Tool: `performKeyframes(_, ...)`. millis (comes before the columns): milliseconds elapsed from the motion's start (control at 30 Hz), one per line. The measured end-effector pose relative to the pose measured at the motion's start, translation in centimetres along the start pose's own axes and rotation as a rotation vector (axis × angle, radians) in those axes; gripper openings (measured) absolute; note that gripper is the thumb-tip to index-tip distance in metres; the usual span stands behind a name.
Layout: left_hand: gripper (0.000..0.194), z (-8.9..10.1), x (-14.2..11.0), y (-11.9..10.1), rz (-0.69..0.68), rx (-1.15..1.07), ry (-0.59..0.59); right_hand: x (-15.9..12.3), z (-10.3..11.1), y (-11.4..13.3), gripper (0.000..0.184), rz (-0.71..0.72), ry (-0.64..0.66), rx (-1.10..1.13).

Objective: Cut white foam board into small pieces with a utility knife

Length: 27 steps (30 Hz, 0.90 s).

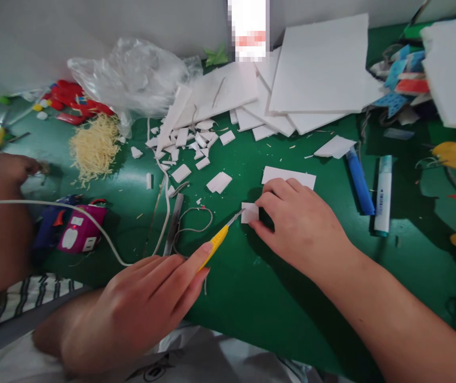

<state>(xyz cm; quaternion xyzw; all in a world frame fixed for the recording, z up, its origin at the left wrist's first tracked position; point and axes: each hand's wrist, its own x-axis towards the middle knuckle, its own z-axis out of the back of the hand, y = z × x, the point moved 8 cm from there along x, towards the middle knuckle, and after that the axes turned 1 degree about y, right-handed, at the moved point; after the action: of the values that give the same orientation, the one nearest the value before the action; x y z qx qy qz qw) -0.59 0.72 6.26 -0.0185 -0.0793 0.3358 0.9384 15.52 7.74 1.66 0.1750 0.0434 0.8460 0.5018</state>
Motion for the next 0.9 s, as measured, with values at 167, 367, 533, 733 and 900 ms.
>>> performKeyframes(167,0.034,-0.24,-0.46,-0.37,-0.029,0.037,0.039,-0.02,-0.06,-0.11,0.019,-0.003,0.003,0.004)
performKeyframes(367,0.040,-0.53,-0.94,-0.52,-0.052,0.064,0.083,-0.01,-0.15,-0.20,0.019,-0.020,0.017,0.020)
performKeyframes(533,0.036,-0.27,-0.74,-0.37,-0.026,0.029,0.065,-0.03,-0.11,-0.11,0.017,-0.010,0.011,0.019)
performKeyframes(733,0.035,-0.12,-0.77,-0.28,-0.004,0.012,0.055,-0.02,0.04,0.07,0.016,0.006,-0.005,0.024)
performKeyframes(900,0.033,0.08,-0.67,-0.13,0.022,0.008,0.058,-0.03,-0.15,-0.07,0.017,-0.025,0.024,0.023)
